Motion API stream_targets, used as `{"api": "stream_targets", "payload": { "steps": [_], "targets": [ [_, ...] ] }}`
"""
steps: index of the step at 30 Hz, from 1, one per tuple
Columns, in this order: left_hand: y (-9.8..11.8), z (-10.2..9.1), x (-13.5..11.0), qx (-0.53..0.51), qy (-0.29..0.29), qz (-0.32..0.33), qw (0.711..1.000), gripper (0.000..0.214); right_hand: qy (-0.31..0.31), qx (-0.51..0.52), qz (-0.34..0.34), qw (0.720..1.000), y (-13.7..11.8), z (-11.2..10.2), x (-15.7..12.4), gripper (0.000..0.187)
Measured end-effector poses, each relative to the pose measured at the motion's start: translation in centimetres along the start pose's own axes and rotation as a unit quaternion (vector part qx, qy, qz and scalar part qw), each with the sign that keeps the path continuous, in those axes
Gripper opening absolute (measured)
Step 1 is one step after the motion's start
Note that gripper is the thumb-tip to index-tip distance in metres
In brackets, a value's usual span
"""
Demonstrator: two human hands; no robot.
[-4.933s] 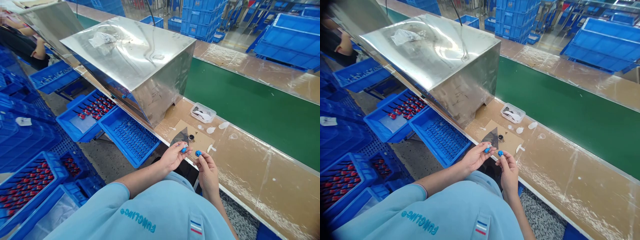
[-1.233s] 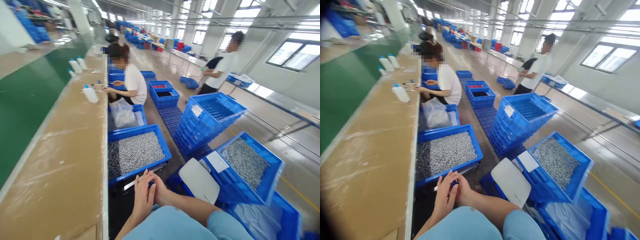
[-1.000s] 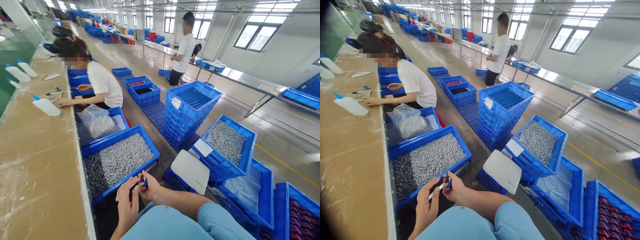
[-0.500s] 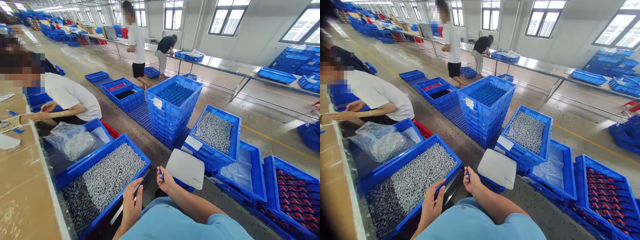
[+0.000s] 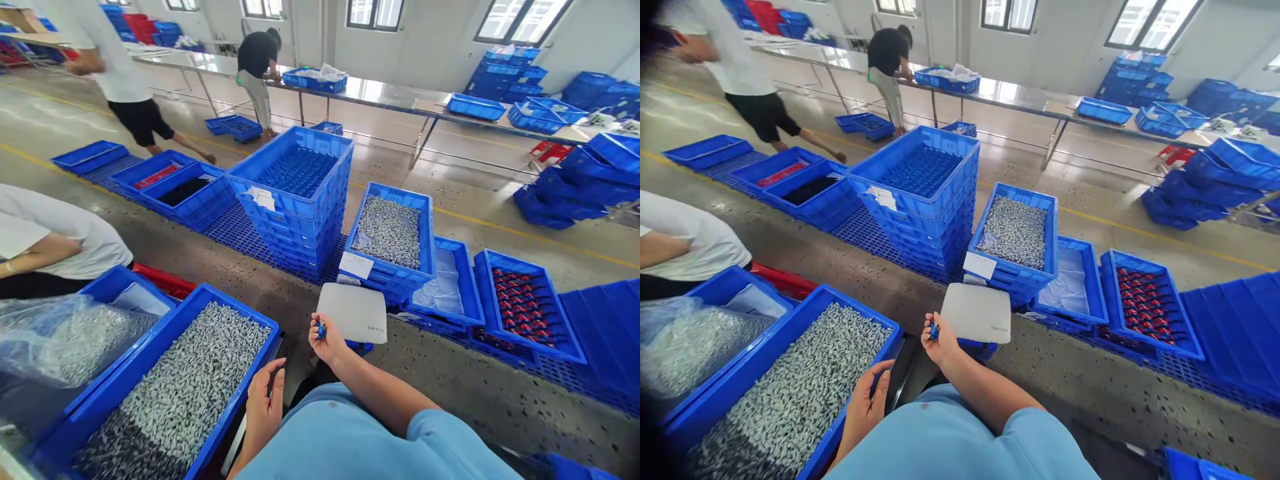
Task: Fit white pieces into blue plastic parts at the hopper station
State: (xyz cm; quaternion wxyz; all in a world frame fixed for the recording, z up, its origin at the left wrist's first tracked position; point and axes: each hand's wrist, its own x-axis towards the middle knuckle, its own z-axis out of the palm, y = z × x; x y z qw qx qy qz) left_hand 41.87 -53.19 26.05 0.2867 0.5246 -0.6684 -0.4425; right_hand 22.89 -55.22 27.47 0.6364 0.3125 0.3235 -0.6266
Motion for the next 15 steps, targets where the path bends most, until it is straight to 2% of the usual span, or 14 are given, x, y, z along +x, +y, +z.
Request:
{"api": "stream_targets", "payload": {
  "steps": [5,9,15],
  "targets": [
    [-1.1,1.2,-0.2,-0.005,-0.073,0.022,0.997,0.043,0.039,0.045,-0.056,0.997,-0.9,-2.8,-1.1,0.024],
    [-1.7,1.1,-0.1,-0.004,-0.097,0.027,0.995,0.043,0.067,0.064,-0.092,0.991,-1.6,-4.7,-1.4,0.025],
    [-2.3,1.6,0.6,0.007,-0.117,0.048,0.992,0.045,0.074,0.073,-0.113,0.988,-1.2,-5.2,-1.2,0.023]
  ]
}}
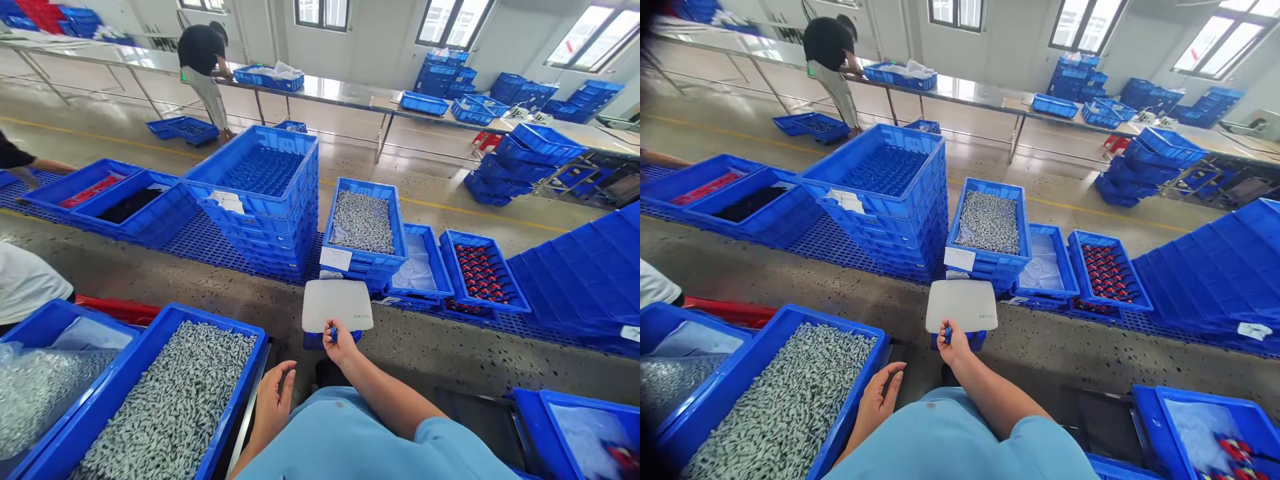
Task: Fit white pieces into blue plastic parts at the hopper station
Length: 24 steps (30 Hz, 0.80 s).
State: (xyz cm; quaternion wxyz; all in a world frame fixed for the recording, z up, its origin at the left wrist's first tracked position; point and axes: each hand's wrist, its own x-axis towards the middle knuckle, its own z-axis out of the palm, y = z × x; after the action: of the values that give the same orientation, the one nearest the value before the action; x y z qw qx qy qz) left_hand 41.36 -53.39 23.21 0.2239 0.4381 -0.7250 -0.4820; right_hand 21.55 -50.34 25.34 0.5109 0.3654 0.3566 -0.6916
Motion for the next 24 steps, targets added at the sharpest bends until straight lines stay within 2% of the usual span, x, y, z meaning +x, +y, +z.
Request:
{"api": "stream_targets", "payload": {
  "steps": [5,16,20,24],
  "targets": [
    [-0.3,1.3,0.9,0.041,-0.053,0.013,0.998,0.052,0.012,0.010,-0.010,1.000,-0.4,-0.2,-0.4,0.019],
    [0.0,3.7,2.8,0.091,-0.150,0.054,0.983,0.043,0.049,0.051,-0.045,0.996,-3.7,-3.1,-0.1,0.014],
    [0.9,5.0,3.9,0.105,-0.191,0.065,0.974,0.042,0.058,0.075,-0.060,0.994,-6.0,-4.2,0.3,0.015],
    [2.0,6.6,4.9,0.119,-0.228,0.055,0.965,0.045,0.073,0.094,-0.078,0.990,-9.3,-5.6,1.0,0.014]
  ]
}}
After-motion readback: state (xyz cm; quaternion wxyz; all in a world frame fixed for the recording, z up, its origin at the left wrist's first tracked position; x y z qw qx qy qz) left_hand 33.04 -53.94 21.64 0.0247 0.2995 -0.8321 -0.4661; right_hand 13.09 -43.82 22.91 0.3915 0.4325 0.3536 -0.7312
